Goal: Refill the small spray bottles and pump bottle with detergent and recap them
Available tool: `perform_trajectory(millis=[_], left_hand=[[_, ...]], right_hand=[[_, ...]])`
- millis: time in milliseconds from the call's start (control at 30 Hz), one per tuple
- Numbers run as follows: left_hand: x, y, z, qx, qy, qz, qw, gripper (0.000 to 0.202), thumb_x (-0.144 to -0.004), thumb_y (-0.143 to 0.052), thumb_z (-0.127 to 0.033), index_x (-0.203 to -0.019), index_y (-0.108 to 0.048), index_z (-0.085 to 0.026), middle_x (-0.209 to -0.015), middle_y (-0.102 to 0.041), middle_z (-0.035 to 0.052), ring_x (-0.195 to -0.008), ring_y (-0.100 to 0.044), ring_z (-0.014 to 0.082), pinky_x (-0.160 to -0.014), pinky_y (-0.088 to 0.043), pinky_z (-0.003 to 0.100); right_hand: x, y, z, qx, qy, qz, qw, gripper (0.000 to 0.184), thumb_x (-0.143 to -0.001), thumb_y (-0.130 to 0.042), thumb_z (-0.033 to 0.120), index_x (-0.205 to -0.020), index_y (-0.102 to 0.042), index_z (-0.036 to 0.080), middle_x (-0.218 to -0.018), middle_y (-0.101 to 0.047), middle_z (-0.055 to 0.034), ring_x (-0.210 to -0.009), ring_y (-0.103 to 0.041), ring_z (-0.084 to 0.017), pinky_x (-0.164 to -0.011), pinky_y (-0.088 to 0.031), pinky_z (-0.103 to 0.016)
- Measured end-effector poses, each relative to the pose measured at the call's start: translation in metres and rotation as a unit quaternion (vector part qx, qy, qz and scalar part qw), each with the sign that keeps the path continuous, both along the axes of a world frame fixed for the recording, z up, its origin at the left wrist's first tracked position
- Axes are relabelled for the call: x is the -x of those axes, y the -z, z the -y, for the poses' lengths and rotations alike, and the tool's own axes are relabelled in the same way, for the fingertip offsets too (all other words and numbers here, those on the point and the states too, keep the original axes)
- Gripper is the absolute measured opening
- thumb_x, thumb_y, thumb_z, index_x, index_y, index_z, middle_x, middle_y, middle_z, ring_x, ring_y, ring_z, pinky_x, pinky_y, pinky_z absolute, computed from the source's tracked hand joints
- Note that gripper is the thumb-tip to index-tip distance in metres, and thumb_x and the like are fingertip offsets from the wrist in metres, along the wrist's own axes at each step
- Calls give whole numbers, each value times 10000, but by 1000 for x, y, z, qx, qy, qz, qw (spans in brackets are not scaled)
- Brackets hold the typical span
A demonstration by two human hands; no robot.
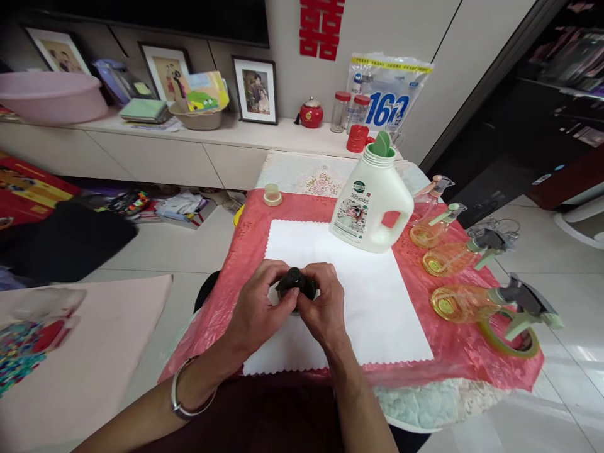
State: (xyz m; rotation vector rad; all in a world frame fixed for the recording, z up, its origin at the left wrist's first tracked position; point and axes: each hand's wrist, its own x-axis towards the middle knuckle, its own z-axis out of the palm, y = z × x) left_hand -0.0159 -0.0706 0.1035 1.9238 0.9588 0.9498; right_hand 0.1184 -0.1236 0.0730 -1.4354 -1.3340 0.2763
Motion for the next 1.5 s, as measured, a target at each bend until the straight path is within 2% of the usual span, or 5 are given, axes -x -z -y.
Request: perform_trajectory(millis=[133,367,833,1100,1500], left_hand=[[0,2,-3,44,-27,-8,999,269,-748,-731,-244,-974,-585,-229,-991,-642,29,-893,-669,199,-818,-584,370],[0,3,-7,24,-8,3,1000,146,-795,-701,-233,-898,-599,-216,-1038,-633,49,-956,-657,207,-846,-577,382],[3,10,-4,40,-15,7,999,325,-800,-680,-280,-1109,-613,-203,-1132,-634,74,-1055,-671,246,-965,-589,474],[4,11,-11,45,7,21,999,166,-808,-684,-302,-937,-646,-205,-1153,-617,81,-1083,-648,247,-974,-582,482],[4,13,-7,56,-10,26,998,280,-763,-746,-331,-977,-624,-198,-1165,-612,96,-1119,-640,281,-983,-571,528]], right_hand=[[3,-2,0,1,3,-2,1000,137,-818,-609,176,-954,-620,182,-940,-585,-7,-868,-494,-134,-705,-385,-247],[-11,-13,4,38,-112,4,993,263,-903,-556,168,-1138,-664,216,-1111,-618,-12,-1019,-535,-147,-896,-433,-301],[2,0,-1,2,-5,-29,1000,133,-781,-638,147,-906,-596,170,-920,-580,9,-859,-479,-126,-720,-359,-243],[-9,-16,6,32,-125,6,992,320,-881,-541,116,-1169,-637,218,-1135,-613,15,-1053,-512,-132,-925,-390,-283],[3,0,0,-9,-19,-12,1000,156,-792,-669,140,-911,-571,167,-912,-571,18,-851,-465,-121,-720,-338,-243]])
